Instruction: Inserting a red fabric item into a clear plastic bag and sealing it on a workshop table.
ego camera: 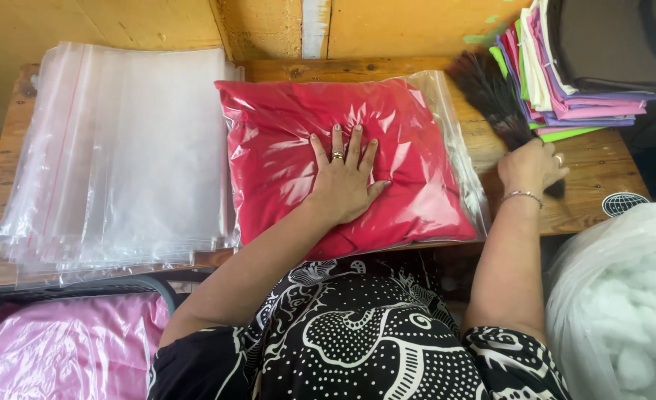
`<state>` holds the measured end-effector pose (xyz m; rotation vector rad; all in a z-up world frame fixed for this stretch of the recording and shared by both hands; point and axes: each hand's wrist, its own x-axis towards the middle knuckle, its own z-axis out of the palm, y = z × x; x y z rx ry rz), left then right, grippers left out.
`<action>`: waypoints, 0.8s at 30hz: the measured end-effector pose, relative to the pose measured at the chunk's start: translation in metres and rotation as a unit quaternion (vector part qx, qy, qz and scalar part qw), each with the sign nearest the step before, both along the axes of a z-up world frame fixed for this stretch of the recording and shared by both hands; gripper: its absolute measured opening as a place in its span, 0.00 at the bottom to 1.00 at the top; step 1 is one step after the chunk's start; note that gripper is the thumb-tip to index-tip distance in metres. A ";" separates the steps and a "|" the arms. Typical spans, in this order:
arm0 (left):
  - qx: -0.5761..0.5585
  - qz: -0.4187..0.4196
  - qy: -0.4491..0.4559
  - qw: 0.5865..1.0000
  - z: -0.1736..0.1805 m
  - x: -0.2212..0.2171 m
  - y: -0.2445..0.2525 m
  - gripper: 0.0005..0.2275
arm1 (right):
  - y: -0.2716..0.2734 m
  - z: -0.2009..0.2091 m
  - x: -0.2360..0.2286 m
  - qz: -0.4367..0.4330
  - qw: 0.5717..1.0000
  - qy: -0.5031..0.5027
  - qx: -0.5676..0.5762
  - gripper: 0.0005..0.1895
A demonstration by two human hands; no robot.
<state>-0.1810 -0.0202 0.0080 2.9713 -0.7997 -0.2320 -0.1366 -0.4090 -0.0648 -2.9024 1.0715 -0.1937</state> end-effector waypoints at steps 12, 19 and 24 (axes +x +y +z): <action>-0.086 -0.009 -0.080 0.993 0.052 -0.018 0.018 0.32 | 0.128 0.105 -0.058 0.315 0.882 -0.348 -0.037 0.12; -0.042 0.036 0.022 0.998 -0.044 -0.034 0.029 0.35 | 0.273 0.072 -0.098 0.538 0.841 0.027 -0.046 0.24; -0.048 0.017 -0.030 0.998 -0.020 -0.049 0.043 0.39 | 0.164 0.034 -0.057 0.347 0.933 0.022 -0.089 0.21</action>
